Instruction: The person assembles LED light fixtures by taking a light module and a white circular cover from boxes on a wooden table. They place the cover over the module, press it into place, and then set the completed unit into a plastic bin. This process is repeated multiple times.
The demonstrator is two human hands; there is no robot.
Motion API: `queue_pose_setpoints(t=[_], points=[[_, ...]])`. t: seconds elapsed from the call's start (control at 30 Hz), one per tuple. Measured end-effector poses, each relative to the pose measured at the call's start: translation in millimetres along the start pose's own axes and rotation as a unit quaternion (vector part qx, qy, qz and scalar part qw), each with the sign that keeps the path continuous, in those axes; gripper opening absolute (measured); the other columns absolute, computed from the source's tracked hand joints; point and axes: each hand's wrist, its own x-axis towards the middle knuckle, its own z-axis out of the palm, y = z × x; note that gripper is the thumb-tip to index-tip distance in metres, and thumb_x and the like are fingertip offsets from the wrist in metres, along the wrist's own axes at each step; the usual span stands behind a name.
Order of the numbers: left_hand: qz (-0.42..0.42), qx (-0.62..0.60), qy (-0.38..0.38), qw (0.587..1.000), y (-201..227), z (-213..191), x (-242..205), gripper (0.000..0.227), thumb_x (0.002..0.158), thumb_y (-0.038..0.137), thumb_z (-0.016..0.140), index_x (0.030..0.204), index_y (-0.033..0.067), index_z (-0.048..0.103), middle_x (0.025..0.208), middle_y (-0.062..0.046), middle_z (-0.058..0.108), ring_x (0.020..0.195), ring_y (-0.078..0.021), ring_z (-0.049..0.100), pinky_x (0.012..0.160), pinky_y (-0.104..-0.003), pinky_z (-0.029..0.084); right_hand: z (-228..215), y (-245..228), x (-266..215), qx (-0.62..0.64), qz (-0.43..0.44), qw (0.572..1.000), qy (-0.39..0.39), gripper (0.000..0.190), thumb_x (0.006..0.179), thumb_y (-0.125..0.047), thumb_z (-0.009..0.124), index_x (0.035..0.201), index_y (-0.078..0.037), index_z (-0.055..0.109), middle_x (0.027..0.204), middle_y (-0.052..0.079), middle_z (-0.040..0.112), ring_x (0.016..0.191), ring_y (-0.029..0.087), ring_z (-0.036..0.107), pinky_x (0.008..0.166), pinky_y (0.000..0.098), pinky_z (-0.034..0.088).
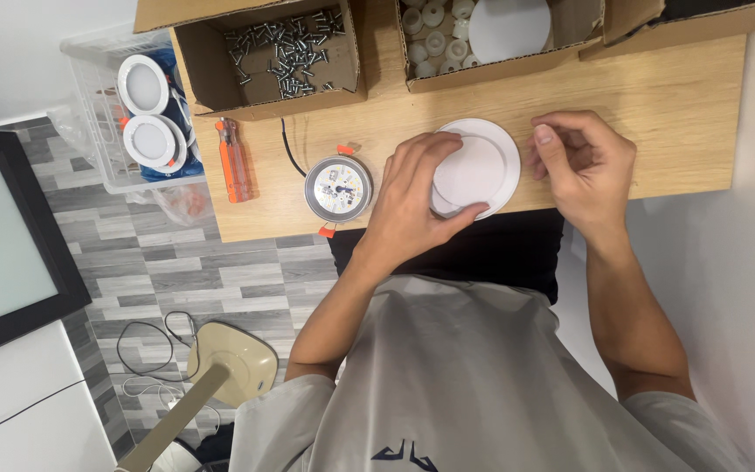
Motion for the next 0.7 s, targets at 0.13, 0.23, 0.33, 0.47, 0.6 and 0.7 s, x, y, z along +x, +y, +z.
queue_pose_setpoints(t=[0.13,0.23,0.33,0.47,0.6,0.7], points=[[-0.004,-0.002,-0.002,1.0,-0.8,0.1,-0.5,0.078,0.085,0.032,0.098,0.148,0.0086,0.058,0.143,-0.013,0.064,0.14,-0.0374,0.059,0.111,-0.054,0.053,-0.2,2.6,-0.9,-0.001,-0.002,1.0,0.001,0.01,0.118,0.009,0.065,0.122,0.015,0.072,0.089,0.027,0.071,0.075,0.028,0.072,0.059,0.0371,0.061],[-0.003,-0.002,0.0,1.0,-2.2,0.8,-0.5,0.077,0.085,0.033,0.098,0.147,0.009,0.059,0.144,-0.012,0.064,0.14,-0.037,0.06,0.11,-0.053,0.053,0.0,2.4,-0.6,0.0,-0.002,1.0,0.0,0.01,0.118,0.009,0.065,0.122,0.015,0.072,0.09,0.027,0.071,0.076,0.028,0.072,0.06,0.0367,0.061],[0.003,0.0,0.002,1.0,-1.4,0.1,0.0,0.074,0.086,0.033,0.098,0.145,0.0099,0.06,0.144,-0.012,0.064,0.14,-0.0369,0.06,0.109,-0.053,0.053,1.1,2.1,-1.1,0.002,0.0,1.0,0.001,0.01,0.118,0.009,0.065,0.123,0.014,0.072,0.091,0.027,0.071,0.077,0.027,0.072,0.06,0.0358,0.061],[0.015,0.015,0.004,1.0,-1.2,0.6,0.0,0.063,0.086,0.033,0.097,0.136,0.0104,0.066,0.144,-0.012,0.063,0.139,-0.0385,0.06,0.107,-0.055,0.054,0.6,4.0,-1.5,-0.004,-0.009,1.0,-0.001,0.009,0.117,0.01,0.066,0.122,0.015,0.072,0.091,0.028,0.071,0.076,0.028,0.072,0.059,0.0362,0.061],[0.041,0.032,0.003,0.999,0.0,0.5,-0.7,0.038,0.087,0.031,0.095,0.112,0.0107,0.075,0.144,-0.012,0.062,0.138,-0.0396,0.058,0.105,-0.055,0.053,1.1,5.6,-1.2,-0.002,-0.011,1.0,-0.002,0.009,0.117,0.01,0.066,0.121,0.015,0.072,0.092,0.028,0.071,0.076,0.027,0.072,0.059,0.0361,0.061],[0.047,0.059,-0.007,0.997,0.6,1.7,-1.3,0.034,0.089,0.034,0.092,0.107,0.0108,0.074,0.145,-0.013,0.061,0.139,-0.0412,0.058,0.101,-0.054,0.054,1.1,5.6,-1.2,-0.001,-0.014,1.0,-0.008,0.01,0.117,0.012,0.065,0.122,0.016,0.072,0.092,0.028,0.071,0.076,0.027,0.071,0.06,0.0361,0.061]])
